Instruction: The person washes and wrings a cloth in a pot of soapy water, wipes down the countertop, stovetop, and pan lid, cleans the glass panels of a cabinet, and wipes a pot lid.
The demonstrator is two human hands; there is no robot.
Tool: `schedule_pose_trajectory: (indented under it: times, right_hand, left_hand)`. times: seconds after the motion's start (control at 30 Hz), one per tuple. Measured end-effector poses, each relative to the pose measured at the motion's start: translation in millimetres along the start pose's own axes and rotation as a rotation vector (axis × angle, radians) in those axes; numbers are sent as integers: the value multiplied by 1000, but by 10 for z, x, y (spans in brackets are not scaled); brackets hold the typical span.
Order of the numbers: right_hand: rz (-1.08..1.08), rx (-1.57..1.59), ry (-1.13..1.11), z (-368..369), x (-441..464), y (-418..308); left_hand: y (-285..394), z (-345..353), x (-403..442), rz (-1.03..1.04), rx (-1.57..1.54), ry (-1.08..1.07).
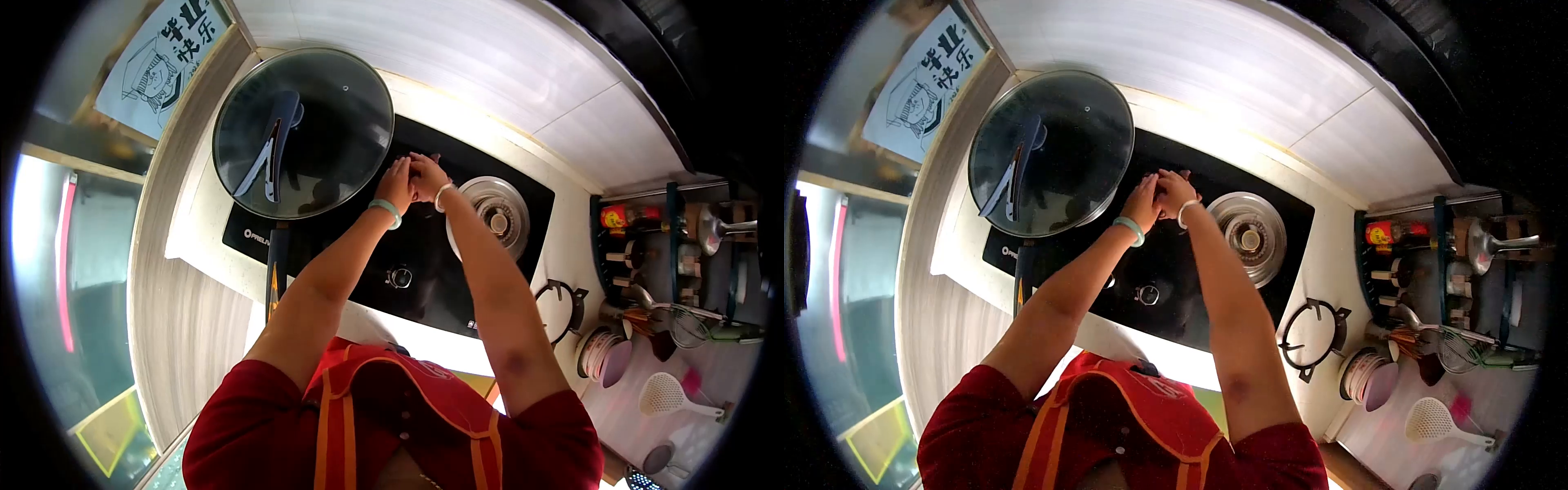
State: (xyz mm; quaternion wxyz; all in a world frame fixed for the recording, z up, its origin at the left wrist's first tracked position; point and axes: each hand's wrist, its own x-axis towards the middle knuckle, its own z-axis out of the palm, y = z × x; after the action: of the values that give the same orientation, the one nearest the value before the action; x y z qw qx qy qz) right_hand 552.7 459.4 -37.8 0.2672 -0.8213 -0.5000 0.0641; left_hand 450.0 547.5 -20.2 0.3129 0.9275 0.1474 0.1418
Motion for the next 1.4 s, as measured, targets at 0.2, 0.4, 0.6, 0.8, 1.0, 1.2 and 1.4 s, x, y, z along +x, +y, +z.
schedule_pose_trajectory:
  times: [0.2, 0.4, 0.6, 0.8, 1.0, 1.2, 1.4]
  right_hand:
    - [105, 58, 24, -109, -654, -536]
    - [266, -48, 123, -246, -1815, -968]
    - [573, -59, 107, -373, -3030, -1355]
    - [520, 95, 140, -721, -2752, -1337]
    - [348, -46, 331, -716, -1402, -849]
    - [582, -464, 107, -232, -1302, -745]
    - [580, -414, 2, -291, -1935, -921]
  left_hand:
    - [213, -405, -505, 63, 71, -227]
    - [847, -231, -1037, 142, 140, -499]
    - [1393, 174, -1883, 423, 187, -698]
    - [1301, 74, -1681, 310, -185, -581]
    - [975, -129, -508, 286, -138, -208]
    - [804, 96, -382, 245, -41, -330]
    - [1010, 245, -928, 314, 29, -396]
